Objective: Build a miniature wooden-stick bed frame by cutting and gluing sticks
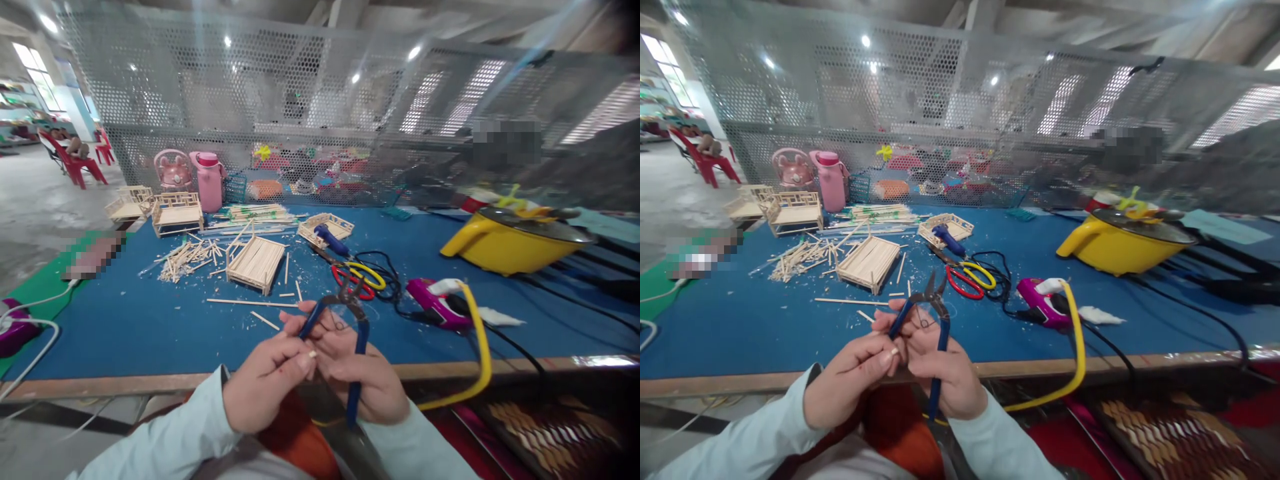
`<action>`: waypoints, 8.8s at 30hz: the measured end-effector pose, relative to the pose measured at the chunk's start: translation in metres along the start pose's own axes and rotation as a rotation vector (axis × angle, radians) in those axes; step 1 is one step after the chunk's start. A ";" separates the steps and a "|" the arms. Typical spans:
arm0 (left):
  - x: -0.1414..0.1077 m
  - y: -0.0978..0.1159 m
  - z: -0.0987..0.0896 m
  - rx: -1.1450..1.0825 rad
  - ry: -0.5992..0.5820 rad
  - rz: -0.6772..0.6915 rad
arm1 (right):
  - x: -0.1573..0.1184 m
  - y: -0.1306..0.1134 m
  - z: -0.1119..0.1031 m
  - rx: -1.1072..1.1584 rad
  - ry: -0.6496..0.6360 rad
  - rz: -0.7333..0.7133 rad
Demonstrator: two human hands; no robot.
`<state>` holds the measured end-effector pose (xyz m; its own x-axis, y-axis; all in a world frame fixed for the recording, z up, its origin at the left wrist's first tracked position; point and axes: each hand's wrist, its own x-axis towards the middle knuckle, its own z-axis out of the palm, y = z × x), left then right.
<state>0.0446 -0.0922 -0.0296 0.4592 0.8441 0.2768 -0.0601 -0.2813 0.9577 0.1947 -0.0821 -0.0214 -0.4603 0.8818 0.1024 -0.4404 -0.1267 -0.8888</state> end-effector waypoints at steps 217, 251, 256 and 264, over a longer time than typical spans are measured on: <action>0.046 -0.024 -0.089 0.672 0.280 0.013 | 0.124 -0.034 -0.051 -0.496 0.374 0.348; 0.082 -0.027 -0.147 1.443 0.366 -0.432 | 0.135 -0.006 -0.026 -0.398 0.242 0.402; 0.059 -0.021 -0.152 1.202 0.379 -0.255 | 0.134 -0.009 -0.026 -0.388 0.229 0.371; 0.042 -0.020 -0.134 0.673 0.185 -0.187 | 0.132 -0.007 -0.030 -0.461 0.270 0.293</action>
<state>-0.0538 0.0107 -0.0268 0.2475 0.9522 0.1792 0.5908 -0.2949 0.7510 0.1605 0.0487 -0.0146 -0.2735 0.9318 -0.2386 0.0815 -0.2248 -0.9710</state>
